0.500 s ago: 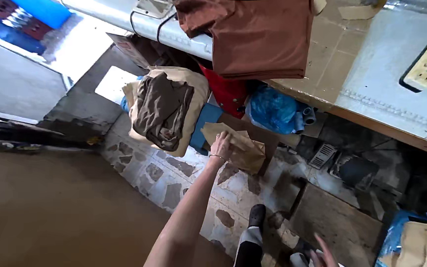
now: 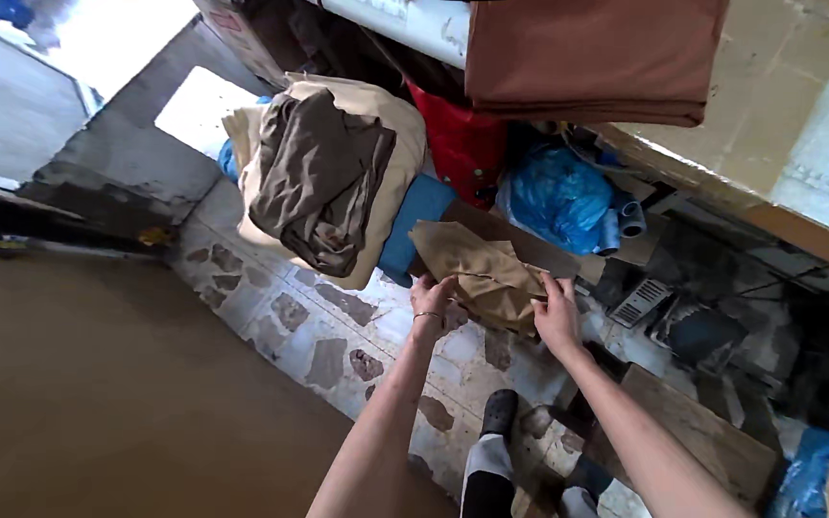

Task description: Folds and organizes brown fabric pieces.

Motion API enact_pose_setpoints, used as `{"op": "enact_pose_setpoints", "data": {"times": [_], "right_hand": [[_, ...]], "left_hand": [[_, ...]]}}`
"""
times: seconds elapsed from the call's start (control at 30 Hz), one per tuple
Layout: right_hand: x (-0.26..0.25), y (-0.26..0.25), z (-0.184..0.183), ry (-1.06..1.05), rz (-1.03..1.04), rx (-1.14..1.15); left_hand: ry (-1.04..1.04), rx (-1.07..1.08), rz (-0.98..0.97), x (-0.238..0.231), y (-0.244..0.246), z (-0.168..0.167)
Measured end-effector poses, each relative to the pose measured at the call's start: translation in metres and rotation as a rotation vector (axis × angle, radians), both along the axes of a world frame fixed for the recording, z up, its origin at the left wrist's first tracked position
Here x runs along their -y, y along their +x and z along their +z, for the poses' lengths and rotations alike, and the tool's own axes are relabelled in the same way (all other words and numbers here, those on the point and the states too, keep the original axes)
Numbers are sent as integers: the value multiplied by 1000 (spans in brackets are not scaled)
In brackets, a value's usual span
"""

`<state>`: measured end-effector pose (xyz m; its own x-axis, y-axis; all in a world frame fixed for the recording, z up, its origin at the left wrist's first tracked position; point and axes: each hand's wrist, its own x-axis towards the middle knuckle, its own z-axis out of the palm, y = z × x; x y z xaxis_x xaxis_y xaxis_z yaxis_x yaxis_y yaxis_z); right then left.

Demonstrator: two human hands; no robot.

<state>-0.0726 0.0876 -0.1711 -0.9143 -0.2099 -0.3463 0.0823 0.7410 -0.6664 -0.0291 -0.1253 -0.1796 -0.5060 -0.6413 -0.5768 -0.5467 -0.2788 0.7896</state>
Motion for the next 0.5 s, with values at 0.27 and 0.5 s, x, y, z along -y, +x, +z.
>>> {"op": "enact_pose_setpoints", "data": {"times": [0.27, 0.5], "right_hand": [[-3, -16, 48, -573, -145, -185], [52, 20, 94, -650, 101, -191]], "left_hand": [[335, -426, 132, -4, 17, -4], [511, -410, 197, -41, 34, 9]]}}
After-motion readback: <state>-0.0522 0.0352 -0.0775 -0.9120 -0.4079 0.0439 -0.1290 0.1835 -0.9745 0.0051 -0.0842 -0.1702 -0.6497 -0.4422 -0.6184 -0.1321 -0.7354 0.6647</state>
